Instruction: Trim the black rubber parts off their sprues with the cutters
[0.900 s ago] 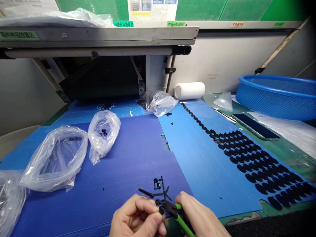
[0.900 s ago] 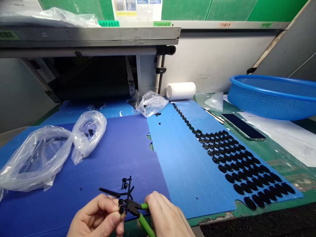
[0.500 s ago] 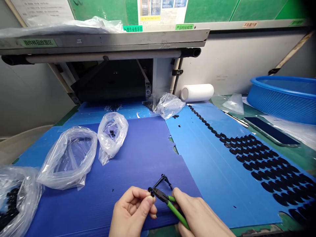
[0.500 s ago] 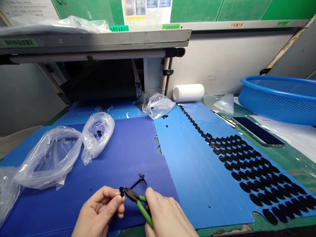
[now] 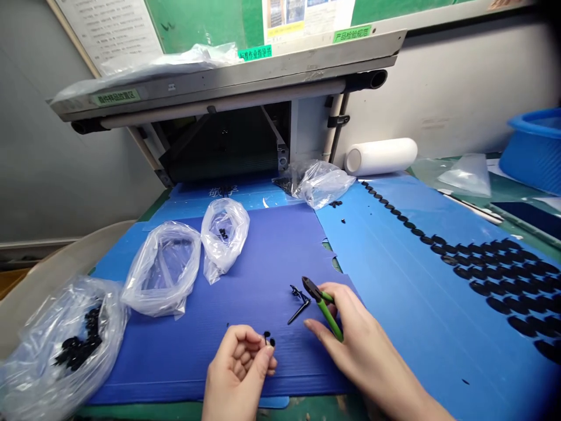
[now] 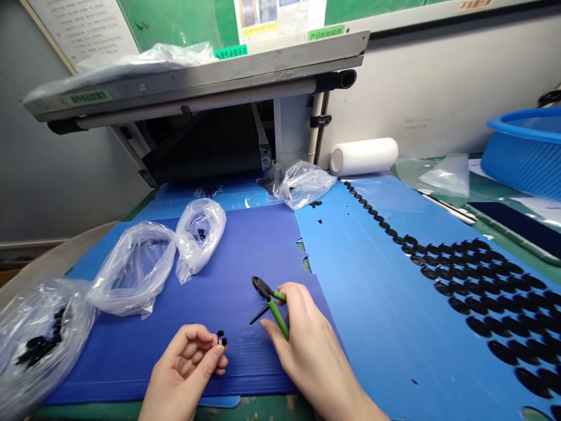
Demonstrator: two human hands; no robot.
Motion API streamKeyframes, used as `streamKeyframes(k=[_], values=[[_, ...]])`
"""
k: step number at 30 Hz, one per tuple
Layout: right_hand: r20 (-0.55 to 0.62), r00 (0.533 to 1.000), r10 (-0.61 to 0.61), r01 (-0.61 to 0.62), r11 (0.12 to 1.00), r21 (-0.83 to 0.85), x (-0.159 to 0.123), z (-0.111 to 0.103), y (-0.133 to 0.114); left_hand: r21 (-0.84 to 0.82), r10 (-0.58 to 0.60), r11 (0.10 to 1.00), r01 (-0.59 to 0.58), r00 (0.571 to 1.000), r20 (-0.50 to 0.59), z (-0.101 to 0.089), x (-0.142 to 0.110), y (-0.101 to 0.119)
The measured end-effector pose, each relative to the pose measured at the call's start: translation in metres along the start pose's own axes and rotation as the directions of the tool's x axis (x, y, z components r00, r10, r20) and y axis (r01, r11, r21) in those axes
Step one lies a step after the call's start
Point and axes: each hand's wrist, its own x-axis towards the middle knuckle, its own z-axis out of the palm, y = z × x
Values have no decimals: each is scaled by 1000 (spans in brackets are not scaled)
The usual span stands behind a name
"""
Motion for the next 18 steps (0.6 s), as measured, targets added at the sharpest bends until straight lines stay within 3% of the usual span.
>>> streamKeyframes(k=[6, 11, 14, 18], values=[[77, 997, -5, 4, 1000, 11, 23, 7, -3, 2, 17, 1000, -17, 1000, -10, 2, -5, 2], [56, 997, 50, -53, 997, 52, 23, 0, 0, -38, 11, 999, -11, 1000, -10, 4, -7, 9], [103, 982, 155, -175, 959, 224, 19, -8, 2, -81, -8, 997, 9, 1000, 13, 6, -6, 12], [239, 945, 224, -320, 789, 524, 9, -12, 2, -131, -37, 990, 45, 997, 66, 10, -4, 15]])
